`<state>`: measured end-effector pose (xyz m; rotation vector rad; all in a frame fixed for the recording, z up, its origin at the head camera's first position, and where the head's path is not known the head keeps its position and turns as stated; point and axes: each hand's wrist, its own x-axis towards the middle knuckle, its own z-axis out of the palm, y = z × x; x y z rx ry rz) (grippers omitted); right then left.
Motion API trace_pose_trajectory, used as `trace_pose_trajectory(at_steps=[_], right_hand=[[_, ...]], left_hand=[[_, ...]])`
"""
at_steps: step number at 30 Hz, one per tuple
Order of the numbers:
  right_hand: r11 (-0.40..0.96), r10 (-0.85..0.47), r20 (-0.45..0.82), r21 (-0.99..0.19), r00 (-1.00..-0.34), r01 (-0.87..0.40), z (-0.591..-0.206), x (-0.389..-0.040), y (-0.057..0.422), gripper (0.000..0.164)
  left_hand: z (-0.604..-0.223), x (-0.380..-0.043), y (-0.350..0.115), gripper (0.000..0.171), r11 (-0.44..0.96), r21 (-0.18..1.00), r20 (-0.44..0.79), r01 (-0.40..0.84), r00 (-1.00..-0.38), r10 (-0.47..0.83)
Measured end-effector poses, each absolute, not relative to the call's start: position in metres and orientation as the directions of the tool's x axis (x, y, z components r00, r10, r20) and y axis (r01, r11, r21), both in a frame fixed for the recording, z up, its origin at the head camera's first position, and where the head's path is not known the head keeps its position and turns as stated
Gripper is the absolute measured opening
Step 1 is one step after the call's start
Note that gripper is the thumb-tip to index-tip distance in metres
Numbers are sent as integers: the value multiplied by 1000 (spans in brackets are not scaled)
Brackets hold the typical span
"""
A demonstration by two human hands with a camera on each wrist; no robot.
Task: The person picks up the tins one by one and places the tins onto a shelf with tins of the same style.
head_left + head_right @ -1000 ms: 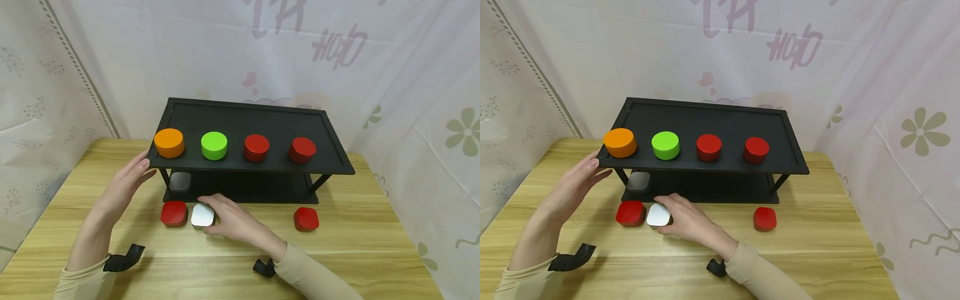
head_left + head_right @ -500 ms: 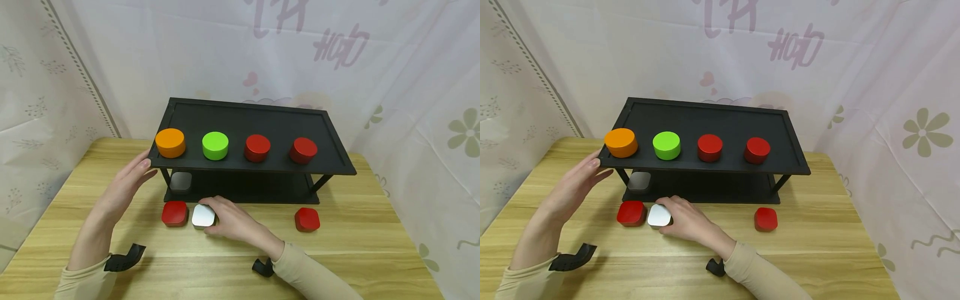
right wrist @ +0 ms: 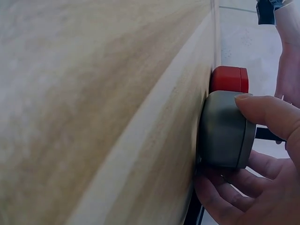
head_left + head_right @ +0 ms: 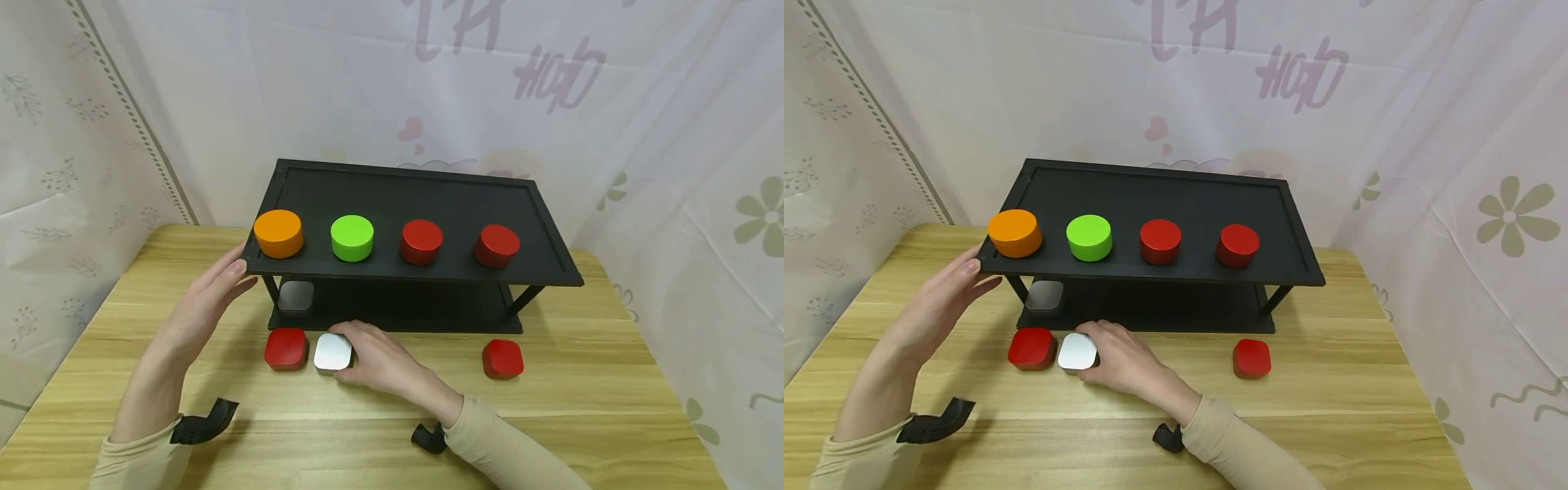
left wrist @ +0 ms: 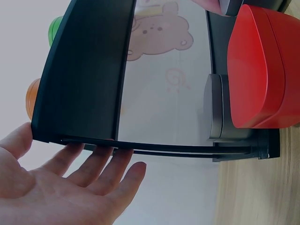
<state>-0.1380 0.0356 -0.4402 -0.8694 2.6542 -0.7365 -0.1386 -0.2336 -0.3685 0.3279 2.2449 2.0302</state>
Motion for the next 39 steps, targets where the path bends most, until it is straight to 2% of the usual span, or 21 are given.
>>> trace_pose_trajectory(at_steps=[28, 39], right_hand=[[683, -552, 25, -561, -834, -469, -436, -150, 40, 57], [688, -516, 3, -594, -857, -417, -434, -166, 45, 56]], left_hand=[[-368, -139, -233, 47, 86, 993, 63, 83, -974, 215], [-369, -140, -234, 48, 81, 992, 79, 99, -971, 224]])
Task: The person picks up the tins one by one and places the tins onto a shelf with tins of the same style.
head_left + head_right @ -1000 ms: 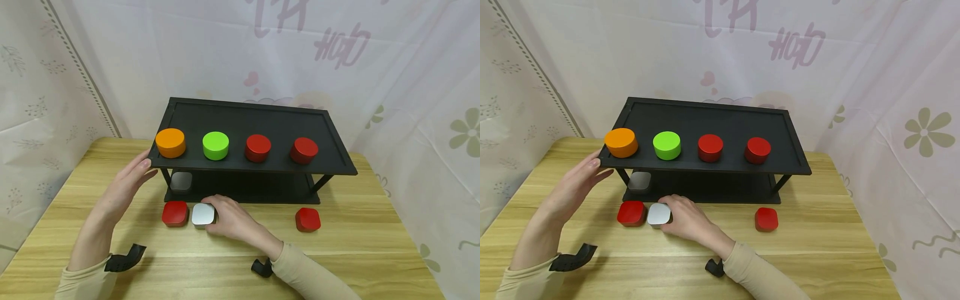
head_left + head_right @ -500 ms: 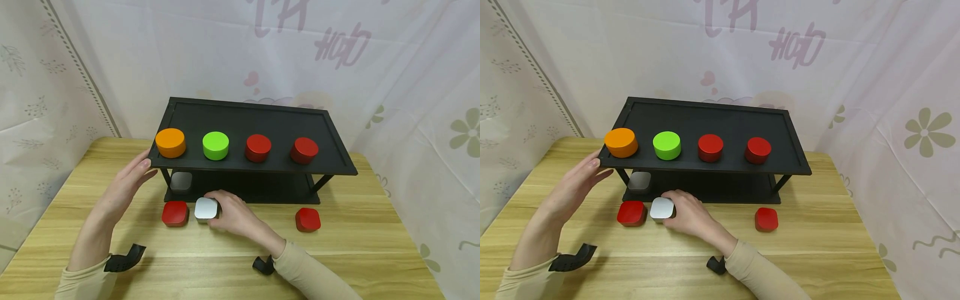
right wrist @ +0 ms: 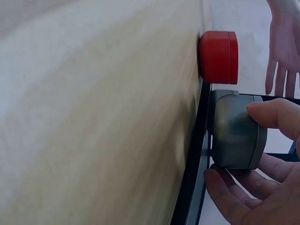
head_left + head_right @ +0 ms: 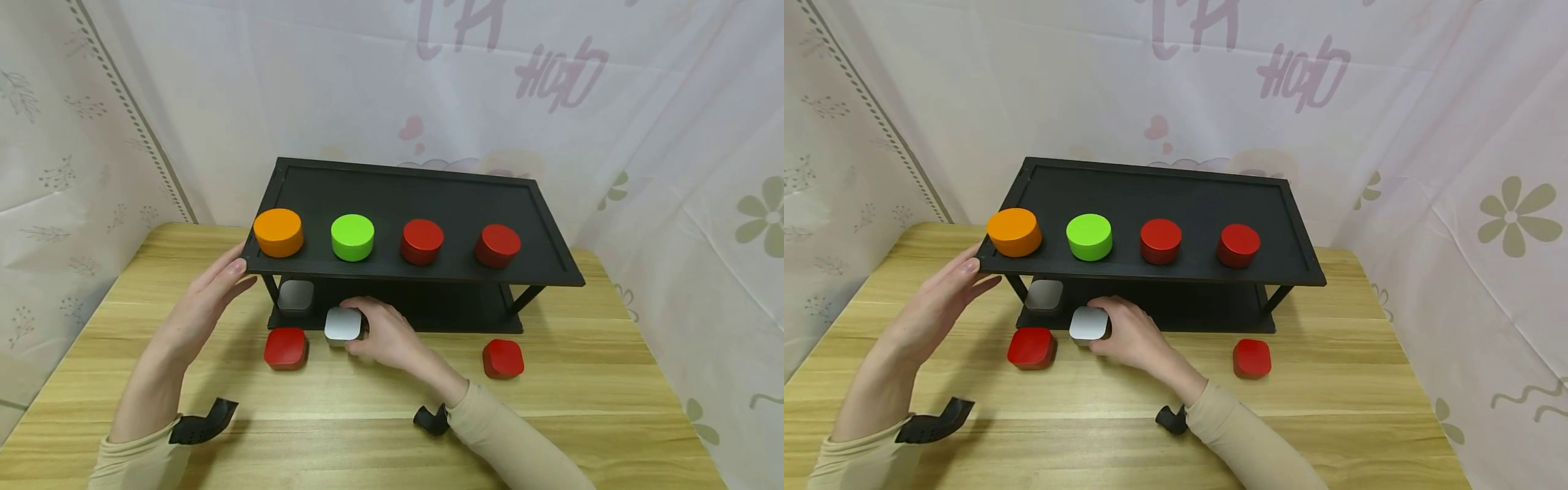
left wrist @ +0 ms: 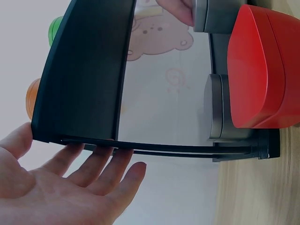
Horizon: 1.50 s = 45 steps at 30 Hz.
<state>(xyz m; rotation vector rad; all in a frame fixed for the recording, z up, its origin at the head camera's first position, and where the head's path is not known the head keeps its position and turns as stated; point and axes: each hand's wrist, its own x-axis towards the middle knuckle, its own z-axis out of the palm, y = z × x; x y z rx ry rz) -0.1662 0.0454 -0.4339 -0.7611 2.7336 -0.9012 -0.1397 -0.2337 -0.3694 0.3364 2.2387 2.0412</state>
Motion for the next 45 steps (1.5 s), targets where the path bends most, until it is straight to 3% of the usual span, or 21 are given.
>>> trace_pose_trajectory(at_steps=[15, 45], right_hand=[[666, -512, 22, -621, -858, -414, -437, -184, 51, 54], [698, -483, -81, -636, -872, -328, -438, -203, 45, 61]], left_hand=[[-371, -141, -234, 46, 46, 993, 96, 109, -970, 225], [-367, -141, -233, 46, 91, 991, 72, 93, -974, 215]])
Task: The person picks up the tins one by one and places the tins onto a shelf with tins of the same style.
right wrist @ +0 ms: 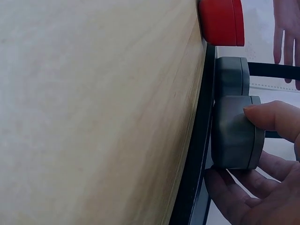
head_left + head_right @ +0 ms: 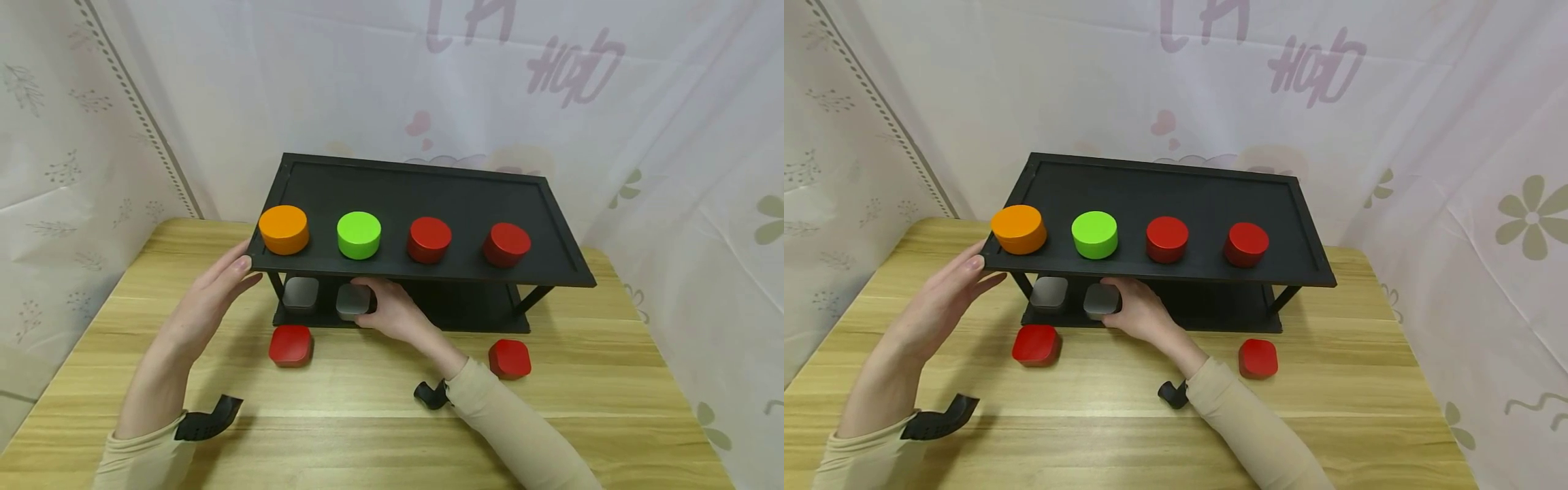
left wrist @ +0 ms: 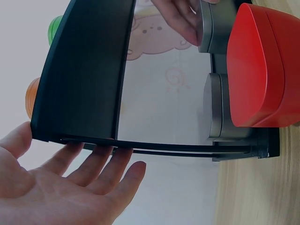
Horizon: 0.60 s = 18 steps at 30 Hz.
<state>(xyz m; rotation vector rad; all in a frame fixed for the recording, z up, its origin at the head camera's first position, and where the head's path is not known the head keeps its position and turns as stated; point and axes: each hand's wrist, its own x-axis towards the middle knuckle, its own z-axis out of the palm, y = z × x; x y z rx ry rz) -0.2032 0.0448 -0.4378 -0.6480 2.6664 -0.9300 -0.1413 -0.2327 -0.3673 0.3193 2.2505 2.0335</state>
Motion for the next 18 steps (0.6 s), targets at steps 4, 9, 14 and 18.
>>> trace_pose_trajectory(at_steps=[4, 9, 14, 18], right_hand=[[696, -486, -93, -643, -869, -320, -438, -206, 43, 61], [695, -487, -100, -646, -867, -316, -439, -209, 42, 61], [702, -484, -95, -635, -870, -322, -440, -211, 40, 61], [704, -486, -90, -630, -869, -328, -440, -212, 40, 61]], left_hand=[[-367, -141, -233, 47, 92, 991, 71, 93, -974, 216], [-367, -140, -232, 47, 90, 993, 62, 82, -976, 211], [-367, -140, -232, 47, 98, 992, 61, 83, -976, 211], [-368, -140, -233, 47, 96, 992, 64, 86, -975, 212]])
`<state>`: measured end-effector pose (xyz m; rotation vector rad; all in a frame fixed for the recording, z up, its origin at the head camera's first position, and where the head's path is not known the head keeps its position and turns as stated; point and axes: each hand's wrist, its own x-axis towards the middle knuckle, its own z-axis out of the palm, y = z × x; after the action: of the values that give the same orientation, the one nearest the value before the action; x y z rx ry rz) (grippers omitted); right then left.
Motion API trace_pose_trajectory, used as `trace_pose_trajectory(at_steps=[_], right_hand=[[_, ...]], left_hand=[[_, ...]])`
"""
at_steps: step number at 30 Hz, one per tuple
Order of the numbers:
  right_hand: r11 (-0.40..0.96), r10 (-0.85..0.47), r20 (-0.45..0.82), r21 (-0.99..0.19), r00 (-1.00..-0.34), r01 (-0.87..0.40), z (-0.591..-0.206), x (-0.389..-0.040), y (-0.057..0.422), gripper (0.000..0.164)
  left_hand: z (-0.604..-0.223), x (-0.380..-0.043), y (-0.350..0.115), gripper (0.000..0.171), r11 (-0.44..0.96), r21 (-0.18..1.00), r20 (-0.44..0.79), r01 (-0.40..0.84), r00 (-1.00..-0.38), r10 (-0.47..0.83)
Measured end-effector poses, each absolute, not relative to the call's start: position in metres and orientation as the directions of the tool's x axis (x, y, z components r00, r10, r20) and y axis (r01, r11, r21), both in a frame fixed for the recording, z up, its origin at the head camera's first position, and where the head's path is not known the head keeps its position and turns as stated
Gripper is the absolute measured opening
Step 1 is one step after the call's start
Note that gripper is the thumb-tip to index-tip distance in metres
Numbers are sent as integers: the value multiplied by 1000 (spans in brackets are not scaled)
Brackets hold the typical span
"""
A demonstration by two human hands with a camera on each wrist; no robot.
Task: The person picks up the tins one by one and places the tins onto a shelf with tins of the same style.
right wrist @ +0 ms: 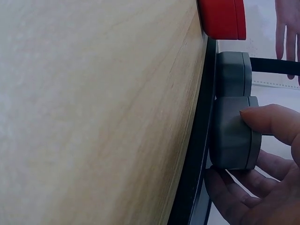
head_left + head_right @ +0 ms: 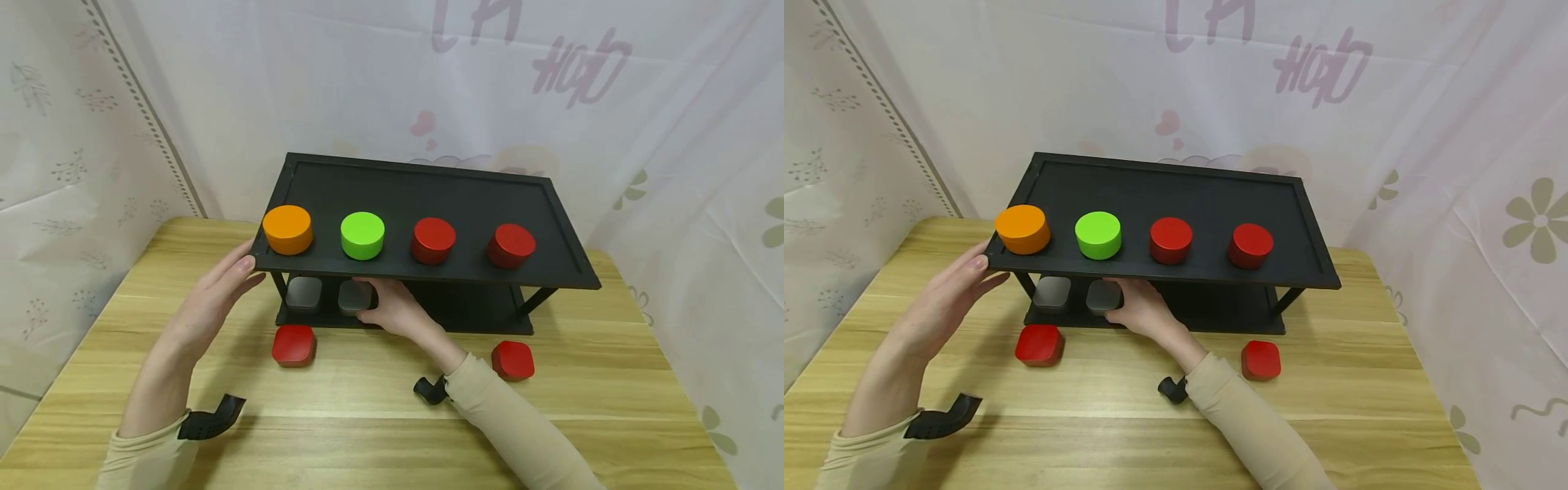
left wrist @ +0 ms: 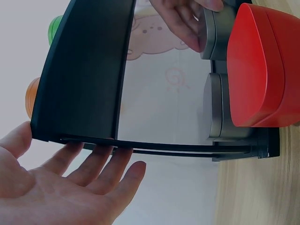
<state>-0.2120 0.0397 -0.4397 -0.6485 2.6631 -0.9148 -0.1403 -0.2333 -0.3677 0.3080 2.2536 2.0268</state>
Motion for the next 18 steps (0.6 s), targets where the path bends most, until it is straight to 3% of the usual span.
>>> trace_pose_trajectory(at_steps=[18], right_hand=[[690, -494, -75, -640, -866, -338, -442, -213, 41, 60]], left_hand=[[-368, -141, -233, 46, 82, 993, 64, 84, -974, 218]])
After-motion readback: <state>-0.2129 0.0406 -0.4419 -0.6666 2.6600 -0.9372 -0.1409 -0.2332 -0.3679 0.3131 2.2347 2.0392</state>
